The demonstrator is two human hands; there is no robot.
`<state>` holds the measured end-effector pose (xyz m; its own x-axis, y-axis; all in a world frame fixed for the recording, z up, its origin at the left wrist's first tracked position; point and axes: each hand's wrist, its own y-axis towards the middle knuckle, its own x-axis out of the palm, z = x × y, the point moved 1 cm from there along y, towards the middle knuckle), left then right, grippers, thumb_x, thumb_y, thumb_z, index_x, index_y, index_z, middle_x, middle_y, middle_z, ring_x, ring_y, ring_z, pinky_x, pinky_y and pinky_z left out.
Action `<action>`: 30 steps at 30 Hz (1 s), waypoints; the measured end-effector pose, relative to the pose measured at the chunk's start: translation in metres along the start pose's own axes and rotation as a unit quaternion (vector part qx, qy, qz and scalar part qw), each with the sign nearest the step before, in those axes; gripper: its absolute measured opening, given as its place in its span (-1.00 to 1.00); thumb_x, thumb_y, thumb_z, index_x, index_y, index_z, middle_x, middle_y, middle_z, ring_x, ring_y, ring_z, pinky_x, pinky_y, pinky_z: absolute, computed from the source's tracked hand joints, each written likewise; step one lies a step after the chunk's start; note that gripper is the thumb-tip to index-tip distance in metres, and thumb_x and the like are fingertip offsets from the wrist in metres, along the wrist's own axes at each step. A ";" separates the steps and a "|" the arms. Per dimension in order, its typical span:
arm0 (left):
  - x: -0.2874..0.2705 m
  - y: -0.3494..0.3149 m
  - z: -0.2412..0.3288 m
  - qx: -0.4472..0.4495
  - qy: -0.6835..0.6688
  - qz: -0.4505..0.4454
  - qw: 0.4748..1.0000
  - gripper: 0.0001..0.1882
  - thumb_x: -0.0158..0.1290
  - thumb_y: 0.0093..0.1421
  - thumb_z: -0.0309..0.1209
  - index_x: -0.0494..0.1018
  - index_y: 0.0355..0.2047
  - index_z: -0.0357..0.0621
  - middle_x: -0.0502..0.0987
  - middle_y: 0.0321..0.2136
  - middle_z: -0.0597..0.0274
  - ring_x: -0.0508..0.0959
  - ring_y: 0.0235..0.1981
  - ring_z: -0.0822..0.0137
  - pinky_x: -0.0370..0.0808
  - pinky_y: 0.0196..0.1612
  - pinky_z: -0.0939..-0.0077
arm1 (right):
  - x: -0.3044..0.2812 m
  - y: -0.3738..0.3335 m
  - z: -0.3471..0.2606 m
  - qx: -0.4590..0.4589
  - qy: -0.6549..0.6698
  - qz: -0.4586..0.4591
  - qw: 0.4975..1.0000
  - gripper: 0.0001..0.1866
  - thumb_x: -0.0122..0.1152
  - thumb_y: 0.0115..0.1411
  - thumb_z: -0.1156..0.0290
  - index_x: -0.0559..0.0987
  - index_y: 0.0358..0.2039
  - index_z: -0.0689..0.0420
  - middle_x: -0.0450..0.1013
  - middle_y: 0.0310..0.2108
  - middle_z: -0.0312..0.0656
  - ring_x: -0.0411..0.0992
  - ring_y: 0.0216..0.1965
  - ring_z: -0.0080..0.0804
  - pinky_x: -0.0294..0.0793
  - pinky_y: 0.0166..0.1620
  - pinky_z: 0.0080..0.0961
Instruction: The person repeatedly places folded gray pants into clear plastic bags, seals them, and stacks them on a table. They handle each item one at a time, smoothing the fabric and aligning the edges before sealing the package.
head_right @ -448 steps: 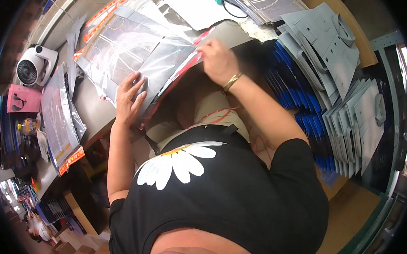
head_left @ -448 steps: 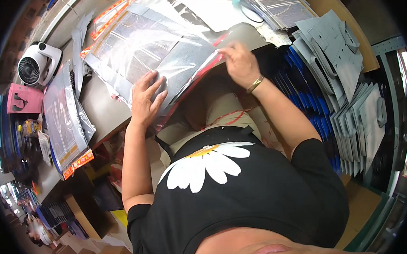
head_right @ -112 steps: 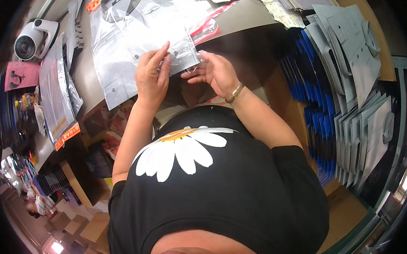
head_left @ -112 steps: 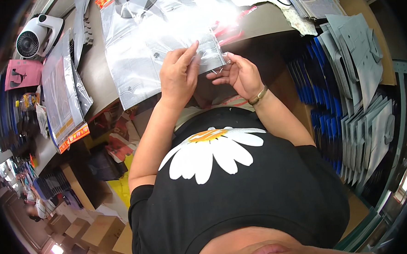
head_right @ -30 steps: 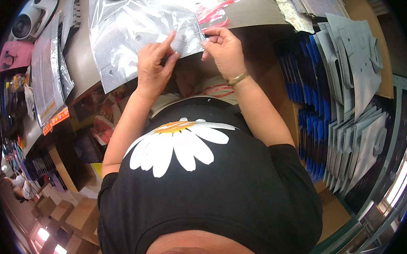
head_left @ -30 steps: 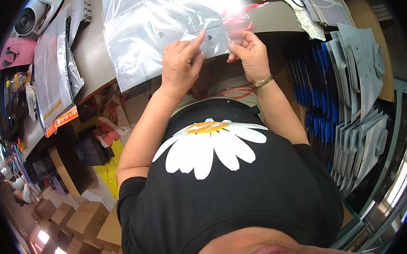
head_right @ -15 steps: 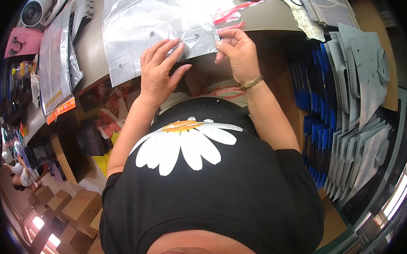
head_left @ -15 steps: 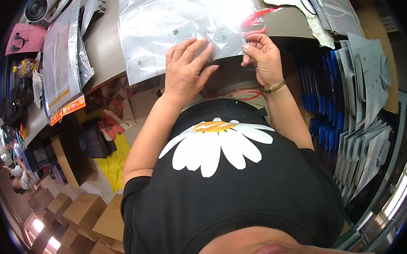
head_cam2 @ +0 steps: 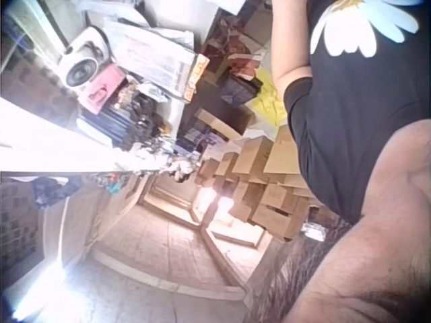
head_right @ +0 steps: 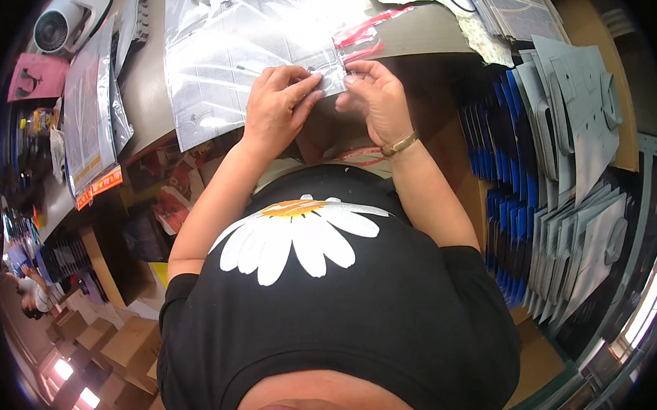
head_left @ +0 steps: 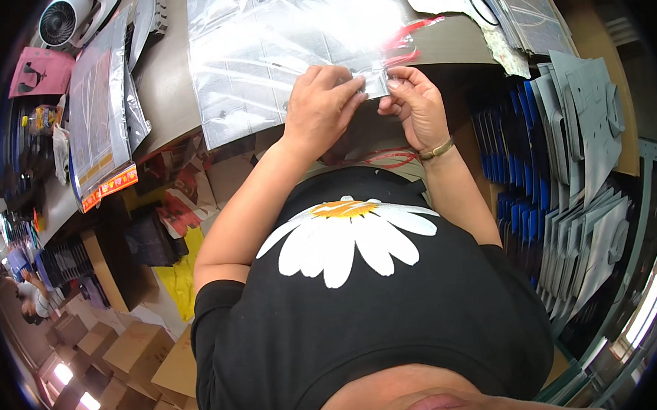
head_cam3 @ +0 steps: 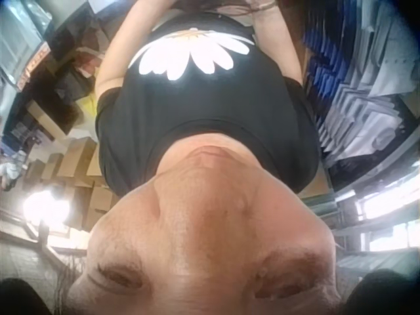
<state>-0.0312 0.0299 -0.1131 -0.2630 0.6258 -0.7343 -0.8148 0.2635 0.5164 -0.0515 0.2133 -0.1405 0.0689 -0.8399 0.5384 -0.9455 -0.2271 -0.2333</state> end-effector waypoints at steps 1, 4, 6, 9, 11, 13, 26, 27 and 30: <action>0.003 0.000 -0.001 -0.005 -0.018 -0.013 1.000 -0.75 0.21 -0.02 -0.43 0.58 -0.27 -0.08 0.50 -0.34 0.24 0.47 -0.29 0.23 0.40 -0.21 0.36 | 0.000 -0.001 -0.001 0.000 -0.002 0.004 1.000 -0.72 0.14 0.13 0.56 0.38 -0.14 0.29 0.44 -0.45 -0.20 0.50 -0.50 -0.48 0.57 -0.40 -0.53; 0.007 0.004 -0.001 0.002 -0.016 -0.002 1.000 -0.83 0.19 -0.01 -0.47 0.59 -0.34 -0.12 0.49 -0.39 0.21 0.48 -0.37 0.23 0.43 -0.31 0.39 | -0.001 -0.002 0.000 -0.003 -0.007 -0.004 1.000 -0.69 0.11 0.12 0.58 0.36 -0.10 0.30 0.44 -0.40 -0.18 0.52 -0.45 -0.44 0.58 -0.36 -0.53; 0.008 0.006 -0.002 0.000 -0.020 0.003 1.000 -0.82 0.19 -0.01 -0.47 0.59 -0.33 -0.12 0.49 -0.40 0.20 0.48 -0.39 0.20 0.43 -0.33 0.38 | 0.000 -0.003 -0.003 -0.011 0.004 -0.021 1.000 -0.65 0.08 0.12 0.60 0.35 -0.06 0.31 0.42 -0.36 -0.16 0.52 -0.42 -0.41 0.58 -0.33 -0.52; 0.005 0.014 0.006 -0.027 -0.032 0.013 0.999 -0.83 0.19 0.00 -0.46 0.58 -0.35 -0.13 0.49 -0.44 0.20 0.48 -0.41 0.18 0.44 -0.36 0.36 | -0.001 -0.004 -0.003 -0.026 0.003 -0.042 0.999 -0.60 0.04 0.11 0.61 0.32 0.00 0.32 0.40 -0.32 -0.15 0.53 -0.39 -0.37 0.59 -0.30 -0.52; 0.006 0.018 0.008 -0.042 -0.030 0.008 0.999 -0.82 0.20 0.00 -0.45 0.58 -0.33 -0.14 0.49 -0.46 0.20 0.49 -0.41 0.17 0.44 -0.36 0.35 | -0.003 -0.004 -0.002 -0.029 0.002 -0.050 0.998 -0.57 0.03 0.11 0.61 0.30 0.03 0.32 0.39 -0.31 -0.16 0.53 -0.38 -0.36 0.59 -0.29 -0.52; 0.007 0.022 0.007 -0.047 -0.013 -0.008 0.999 -0.77 0.21 0.00 -0.43 0.57 -0.28 -0.14 0.48 -0.47 0.19 0.49 -0.41 0.17 0.44 -0.36 0.34 | -0.003 -0.003 -0.002 -0.023 0.008 -0.056 0.998 -0.55 0.03 0.12 0.60 0.27 0.06 0.31 0.39 -0.31 -0.17 0.53 -0.38 -0.35 0.58 -0.29 -0.53; 0.010 0.038 0.005 -0.082 0.025 -0.110 0.990 -0.66 0.16 0.04 -0.31 0.53 -0.13 -0.03 0.44 -0.37 0.11 0.50 -0.36 0.11 0.47 -0.31 0.28 | -0.001 -0.001 0.005 0.004 -0.035 -0.026 0.999 -0.57 0.05 0.14 0.59 0.32 0.05 0.32 0.46 -0.30 -0.09 0.50 -0.40 -0.45 0.55 -0.31 -0.58; 0.014 0.037 0.001 -0.078 0.027 -0.102 0.991 -0.68 0.15 0.05 -0.33 0.53 -0.14 -0.02 0.45 -0.39 0.12 0.50 -0.38 0.11 0.47 -0.32 0.29 | 0.000 -0.002 0.005 0.005 -0.037 -0.020 0.999 -0.58 0.05 0.13 0.60 0.32 0.04 0.32 0.46 -0.30 -0.09 0.50 -0.40 -0.45 0.55 -0.31 -0.58; 0.022 0.034 -0.004 -0.040 0.030 -0.063 0.997 -0.78 0.09 0.07 -0.46 0.57 -0.25 -0.01 0.46 -0.50 0.14 0.51 -0.48 0.11 0.47 -0.39 0.32 | 0.003 -0.003 0.002 -0.011 -0.032 -0.036 0.999 -0.55 0.02 0.11 0.63 0.29 0.06 0.30 0.45 -0.28 -0.09 0.50 -0.39 -0.45 0.56 -0.28 -0.55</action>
<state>-0.0666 0.0498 -0.1129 -0.1839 0.5459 -0.8174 -0.8814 0.2765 0.3829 -0.0475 0.2104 -0.1400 0.1564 -0.8513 0.5008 -0.9444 -0.2774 -0.1767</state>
